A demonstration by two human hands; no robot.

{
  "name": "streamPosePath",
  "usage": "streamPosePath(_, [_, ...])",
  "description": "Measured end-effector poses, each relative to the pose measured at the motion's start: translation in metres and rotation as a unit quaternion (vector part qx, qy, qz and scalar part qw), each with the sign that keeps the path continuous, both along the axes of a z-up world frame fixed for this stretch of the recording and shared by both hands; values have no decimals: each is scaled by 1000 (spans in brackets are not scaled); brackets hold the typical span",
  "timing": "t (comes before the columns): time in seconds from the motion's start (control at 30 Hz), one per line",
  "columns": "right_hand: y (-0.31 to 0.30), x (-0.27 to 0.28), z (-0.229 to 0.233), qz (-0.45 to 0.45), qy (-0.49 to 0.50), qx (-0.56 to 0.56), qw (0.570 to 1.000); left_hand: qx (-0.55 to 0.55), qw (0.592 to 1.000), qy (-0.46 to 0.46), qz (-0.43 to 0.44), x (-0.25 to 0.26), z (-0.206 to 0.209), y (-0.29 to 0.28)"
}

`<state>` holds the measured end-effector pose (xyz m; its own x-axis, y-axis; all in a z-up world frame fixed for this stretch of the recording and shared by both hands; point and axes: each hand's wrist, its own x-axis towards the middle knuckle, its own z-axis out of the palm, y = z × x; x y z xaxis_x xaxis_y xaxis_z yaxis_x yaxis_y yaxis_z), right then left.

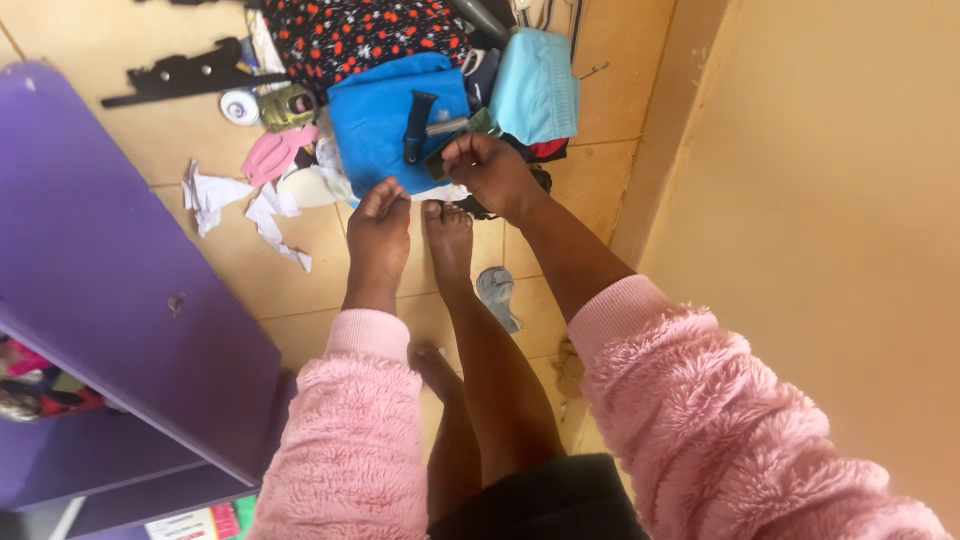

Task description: The person removes various small items from a purple drawer and places them on the floor. They handle a black plastic pedal, a red cap, a remote control, a pink hair clip, a white ball, a blue cloth, a green plastic piece, and a white ruler, among other objects, moving them one by one from the drawer to the floor.

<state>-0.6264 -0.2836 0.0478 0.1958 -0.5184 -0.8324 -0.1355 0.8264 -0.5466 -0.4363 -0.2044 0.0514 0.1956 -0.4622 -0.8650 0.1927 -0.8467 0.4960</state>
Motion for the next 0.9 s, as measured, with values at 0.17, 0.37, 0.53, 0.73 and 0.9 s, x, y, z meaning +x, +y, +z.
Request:
streamPosePath(0.17, [3,61,40,27,-5,137,990,-69,978,108,162,39,24,34])
streamPosePath(0.37, [28,186,94,192,-85,111,971,-61,960,56,268,112,72,92])
streamPosePath(0.53, [67,313,141,316,-165,137,924,-146,908,89,383,197,137,144])
streamPosePath(0.73, [148,434,170,340,-277,193,878,-167,862,91,470,303,164,235])
streamPosePath(0.9, [227,505,153,360,-208,164,894,-106,881,89,453,379,138,323])
